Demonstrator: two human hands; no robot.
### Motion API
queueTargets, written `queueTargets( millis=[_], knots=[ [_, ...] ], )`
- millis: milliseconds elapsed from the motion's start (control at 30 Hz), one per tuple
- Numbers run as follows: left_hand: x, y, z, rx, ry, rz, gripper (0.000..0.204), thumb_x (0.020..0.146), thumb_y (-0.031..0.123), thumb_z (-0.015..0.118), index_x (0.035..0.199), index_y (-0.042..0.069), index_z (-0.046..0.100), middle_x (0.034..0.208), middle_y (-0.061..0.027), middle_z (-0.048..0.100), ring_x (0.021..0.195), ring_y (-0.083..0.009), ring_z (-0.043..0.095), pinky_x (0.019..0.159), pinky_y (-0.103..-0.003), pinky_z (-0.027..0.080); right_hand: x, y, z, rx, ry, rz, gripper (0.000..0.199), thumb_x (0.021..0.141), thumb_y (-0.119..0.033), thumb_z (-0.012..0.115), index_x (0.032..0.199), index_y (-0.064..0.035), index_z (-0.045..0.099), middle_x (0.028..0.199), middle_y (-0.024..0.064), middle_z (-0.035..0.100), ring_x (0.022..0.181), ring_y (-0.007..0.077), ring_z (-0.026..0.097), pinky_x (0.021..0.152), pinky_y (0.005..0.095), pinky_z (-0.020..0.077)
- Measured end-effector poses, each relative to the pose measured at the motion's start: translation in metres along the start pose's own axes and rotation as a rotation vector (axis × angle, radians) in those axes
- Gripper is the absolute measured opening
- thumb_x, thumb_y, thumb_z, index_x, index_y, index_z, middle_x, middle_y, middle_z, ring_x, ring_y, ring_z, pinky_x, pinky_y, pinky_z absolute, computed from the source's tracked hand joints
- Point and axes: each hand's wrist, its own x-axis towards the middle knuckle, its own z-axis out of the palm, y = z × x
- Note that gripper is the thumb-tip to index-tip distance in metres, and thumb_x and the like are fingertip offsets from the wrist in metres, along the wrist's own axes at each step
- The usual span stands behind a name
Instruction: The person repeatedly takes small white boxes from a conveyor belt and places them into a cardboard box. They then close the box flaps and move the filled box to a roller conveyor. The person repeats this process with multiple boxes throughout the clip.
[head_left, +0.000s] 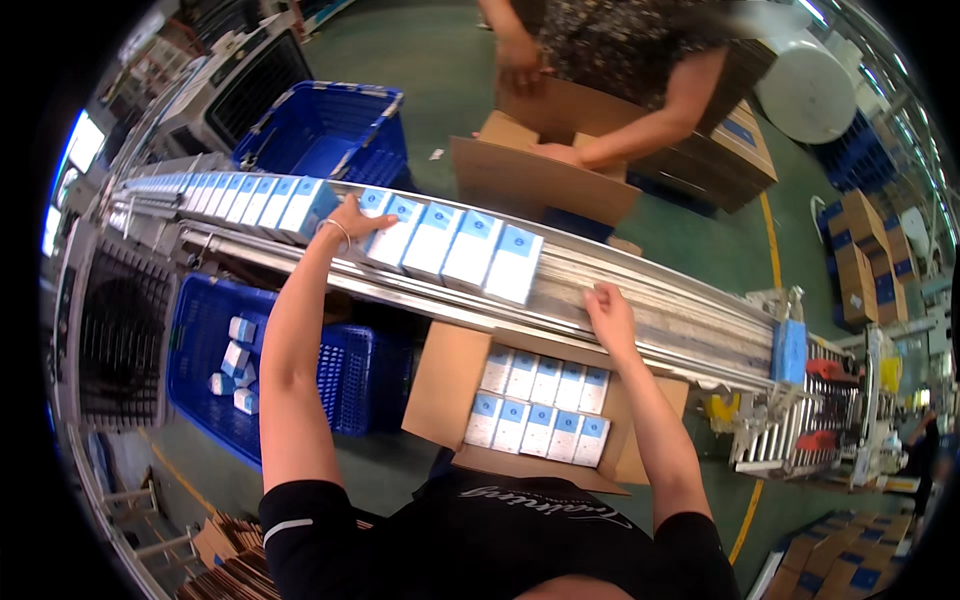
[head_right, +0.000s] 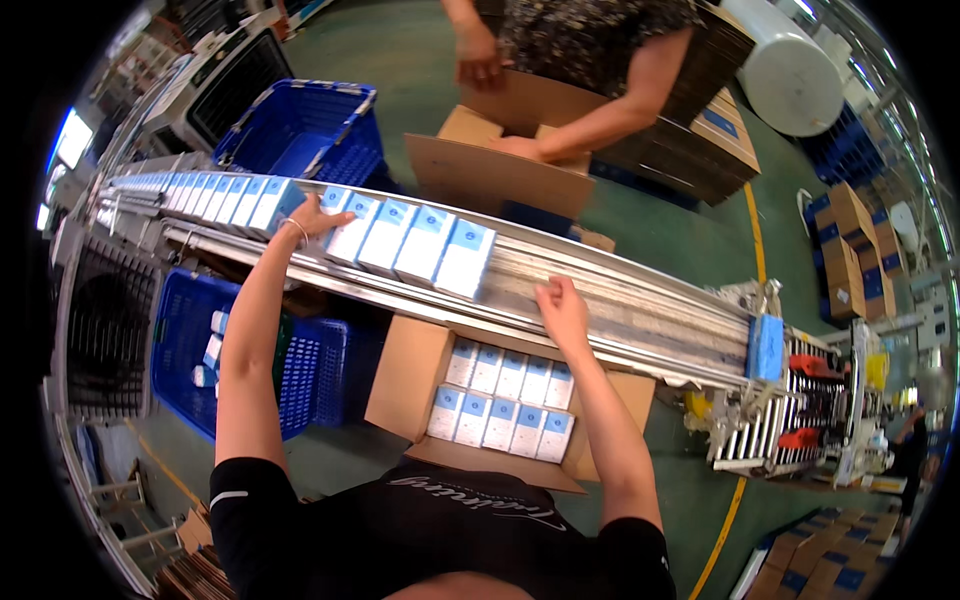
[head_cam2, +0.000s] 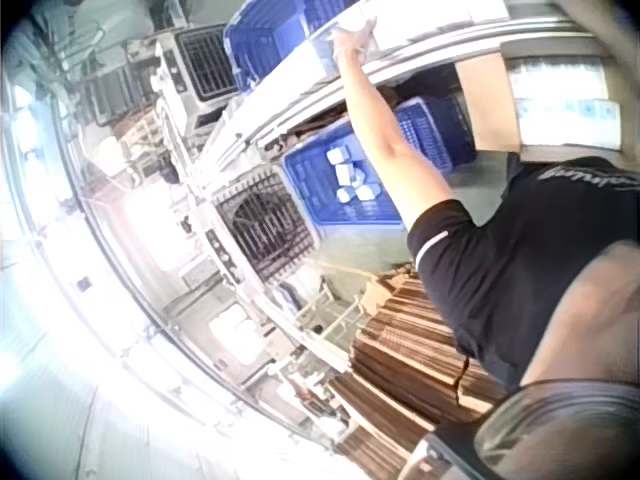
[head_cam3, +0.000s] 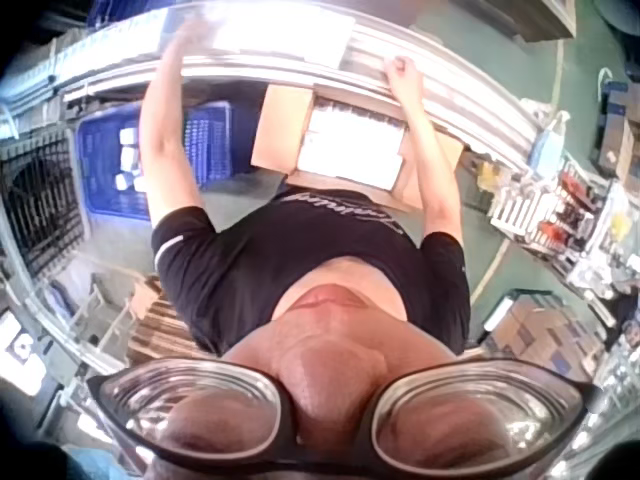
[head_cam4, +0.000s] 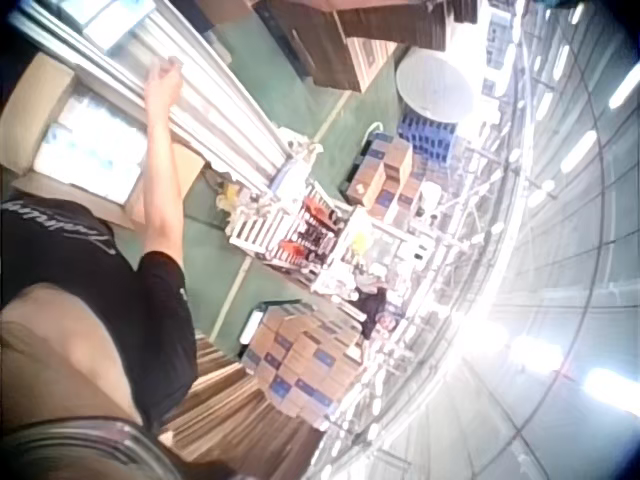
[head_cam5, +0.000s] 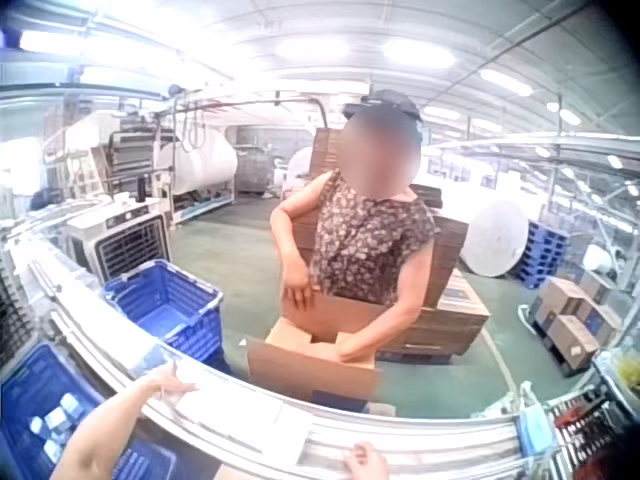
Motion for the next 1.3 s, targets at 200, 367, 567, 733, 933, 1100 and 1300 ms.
queueTargets(
  millis=[200, 367, 567, 733, 933, 1100, 1300],
  knots=[
    [-0.095, 0.130, 0.100, -0.076, -0.021, 0.254, 0.103, 0.067, 0.068, 0.062, 0.114, -0.020, 0.034, 0.101, -0.0358, 0.056, 0.099, -0.0426, 0.057, 0.084, -0.040, 0.047, 0.038, -0.001, -0.041, -0.182, 0.045, 0.166, 0.104, 0.061, -0.059, 0.073, 0.117, 0.0195, 0.036, 0.108, 0.0310, 0.056, 0.104, 0.0345, 0.057, 0.087, 0.0347, 0.0454],
    [-0.136, 0.170, 0.122, -0.328, 0.157, 0.453, 0.085, 0.068, 0.055, 0.070, 0.112, -0.010, 0.036, 0.096, -0.0294, 0.060, 0.087, -0.0411, 0.061, 0.075, -0.041, 0.049, 0.017, 0.018, -0.101, 0.128, 0.136, -0.011, 0.075, 0.064, -0.031, 0.080, 0.118, 0.0059, 0.043, 0.107, 0.0193, 0.060, 0.099, 0.0259, 0.059, 0.087, 0.0331, 0.0447],
    [-0.268, 0.157, 0.096, -0.204, 0.254, 0.551, 0.091, 0.064, 0.048, 0.076, 0.119, -0.009, 0.032, 0.088, -0.0228, 0.063, 0.074, -0.0363, 0.065, 0.063, -0.038, 0.054, -0.131, -0.010, -0.143, -0.072, 0.220, -0.018, 0.069, 0.062, -0.026, 0.081, 0.111, 0.0028, 0.042, 0.102, 0.0186, 0.061, 0.093, 0.0290, 0.062, 0.081, 0.0357, 0.0486],
    [-0.286, 0.103, 0.189, -0.299, -0.258, 0.316, 0.090, 0.071, 0.040, 0.074, 0.124, -0.014, 0.024, 0.106, -0.0292, 0.056, 0.098, -0.0387, 0.058, 0.085, -0.043, 0.046, -0.179, 0.056, -0.092, -0.252, 0.019, 0.232, 0.080, 0.064, -0.030, 0.079, 0.120, 0.0066, 0.035, 0.102, 0.0213, 0.060, 0.093, 0.0331, 0.061, 0.081, 0.0390, 0.0479],
    [-0.200, 0.075, 0.362, 0.370, -0.193, 0.165, 0.079, 0.082, 0.032, 0.061, 0.131, -0.016, 0.020, 0.104, -0.0250, 0.058, 0.092, -0.0361, 0.061, 0.077, -0.041, 0.050, -0.099, 0.184, 0.026, -0.758, -0.103, 0.331, 0.083, 0.079, -0.036, 0.067, 0.131, 0.0126, 0.024, 0.111, 0.0267, 0.053, 0.096, 0.0354, 0.059, 0.077, 0.0367, 0.0502],
    [-0.202, 0.108, 0.295, 0.750, -0.420, 0.692, 0.033, 0.084, 0.013, 0.050, 0.112, -0.003, 0.054, 0.093, -0.0195, 0.063, 0.087, -0.0299, 0.063, 0.068, -0.038, 0.052, -0.094, 0.112, 0.003, -1.224, -0.391, -0.153, 0.040, 0.077, -0.016, 0.060, 0.109, 0.0040, 0.050, 0.089, 0.0192, 0.061, 0.082, 0.0298, 0.063, 0.068, 0.0364, 0.0532],
    [-0.243, 0.094, 0.270, 0.560, -0.524, 0.630, 0.066, 0.082, 0.045, 0.055, 0.130, 0.002, 0.040, 0.114, -0.0290, 0.054, 0.109, -0.0388, 0.052, 0.091, -0.044, 0.043, -0.105, 0.167, 0.036, -0.955, -0.700, 0.257, 0.094, 0.074, -0.040, 0.065, 0.138, 0.0061, 0.014, 0.133, 0.0426, 0.019, 0.115, 0.0473, 0.044, 0.092, 0.0431, 0.0441]
  ],
)
